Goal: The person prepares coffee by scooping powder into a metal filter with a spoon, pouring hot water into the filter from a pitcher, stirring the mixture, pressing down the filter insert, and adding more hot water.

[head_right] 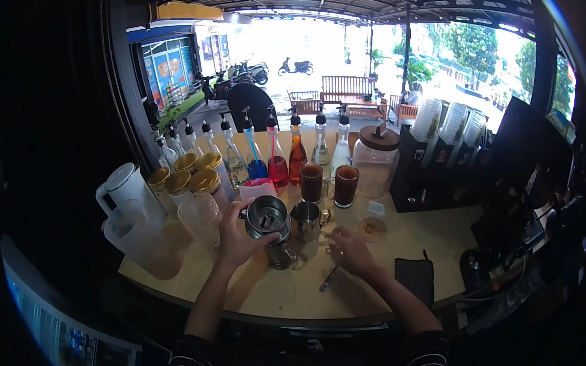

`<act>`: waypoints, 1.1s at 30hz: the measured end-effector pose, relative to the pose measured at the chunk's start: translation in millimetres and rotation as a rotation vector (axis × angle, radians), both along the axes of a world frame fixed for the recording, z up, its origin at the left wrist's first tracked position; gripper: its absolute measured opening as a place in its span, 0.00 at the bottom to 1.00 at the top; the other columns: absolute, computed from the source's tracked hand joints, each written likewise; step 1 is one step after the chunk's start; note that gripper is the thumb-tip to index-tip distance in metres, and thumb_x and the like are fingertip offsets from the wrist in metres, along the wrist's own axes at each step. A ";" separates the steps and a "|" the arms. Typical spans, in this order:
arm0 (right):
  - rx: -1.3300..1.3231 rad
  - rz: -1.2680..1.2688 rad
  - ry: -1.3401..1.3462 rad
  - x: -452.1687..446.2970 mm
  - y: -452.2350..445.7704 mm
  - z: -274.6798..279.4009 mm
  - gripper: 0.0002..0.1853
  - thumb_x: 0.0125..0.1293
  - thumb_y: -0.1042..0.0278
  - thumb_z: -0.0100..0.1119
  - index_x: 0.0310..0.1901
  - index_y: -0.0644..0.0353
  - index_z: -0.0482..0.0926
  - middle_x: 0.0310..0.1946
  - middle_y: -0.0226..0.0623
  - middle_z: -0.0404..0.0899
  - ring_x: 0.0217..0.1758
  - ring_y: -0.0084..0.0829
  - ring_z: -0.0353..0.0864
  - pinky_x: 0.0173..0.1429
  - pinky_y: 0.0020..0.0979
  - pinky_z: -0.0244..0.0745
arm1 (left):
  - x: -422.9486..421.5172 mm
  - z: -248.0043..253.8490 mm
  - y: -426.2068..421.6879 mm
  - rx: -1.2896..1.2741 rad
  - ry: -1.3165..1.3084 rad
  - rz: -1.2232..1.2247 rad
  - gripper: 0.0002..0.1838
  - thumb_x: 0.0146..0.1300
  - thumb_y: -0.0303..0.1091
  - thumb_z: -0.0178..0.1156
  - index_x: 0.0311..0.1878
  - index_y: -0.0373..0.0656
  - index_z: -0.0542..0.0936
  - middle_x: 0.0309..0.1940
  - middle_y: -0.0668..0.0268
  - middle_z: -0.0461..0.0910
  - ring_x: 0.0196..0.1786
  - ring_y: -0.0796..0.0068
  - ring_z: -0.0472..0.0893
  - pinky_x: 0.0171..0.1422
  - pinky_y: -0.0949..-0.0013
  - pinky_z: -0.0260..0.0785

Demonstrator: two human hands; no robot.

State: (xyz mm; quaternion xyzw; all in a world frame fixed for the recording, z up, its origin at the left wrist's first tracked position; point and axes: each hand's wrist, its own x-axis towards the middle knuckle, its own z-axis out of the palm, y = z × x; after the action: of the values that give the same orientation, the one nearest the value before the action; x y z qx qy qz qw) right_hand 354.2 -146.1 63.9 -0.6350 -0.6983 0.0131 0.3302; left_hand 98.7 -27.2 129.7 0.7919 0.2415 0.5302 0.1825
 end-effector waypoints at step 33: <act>0.174 0.261 0.866 6.4 52.6 111.2 0.10 0.64 0.75 0.62 0.34 0.59 0.67 0.27 0.20 0.65 0.30 0.09 0.66 0.33 0.17 0.68 | 3.6 23.9 11.5 0.341 0.365 0.194 0.40 0.40 0.49 0.76 0.57 0.46 0.72 0.49 0.66 0.75 0.57 0.66 0.76 0.77 0.43 0.44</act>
State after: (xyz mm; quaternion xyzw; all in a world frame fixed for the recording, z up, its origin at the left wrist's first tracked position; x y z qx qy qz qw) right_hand 360.6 -93.5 175.0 -0.4477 -0.5688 0.2599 0.6391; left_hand 102.2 -15.7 153.6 0.8669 0.2526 0.4265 -0.0517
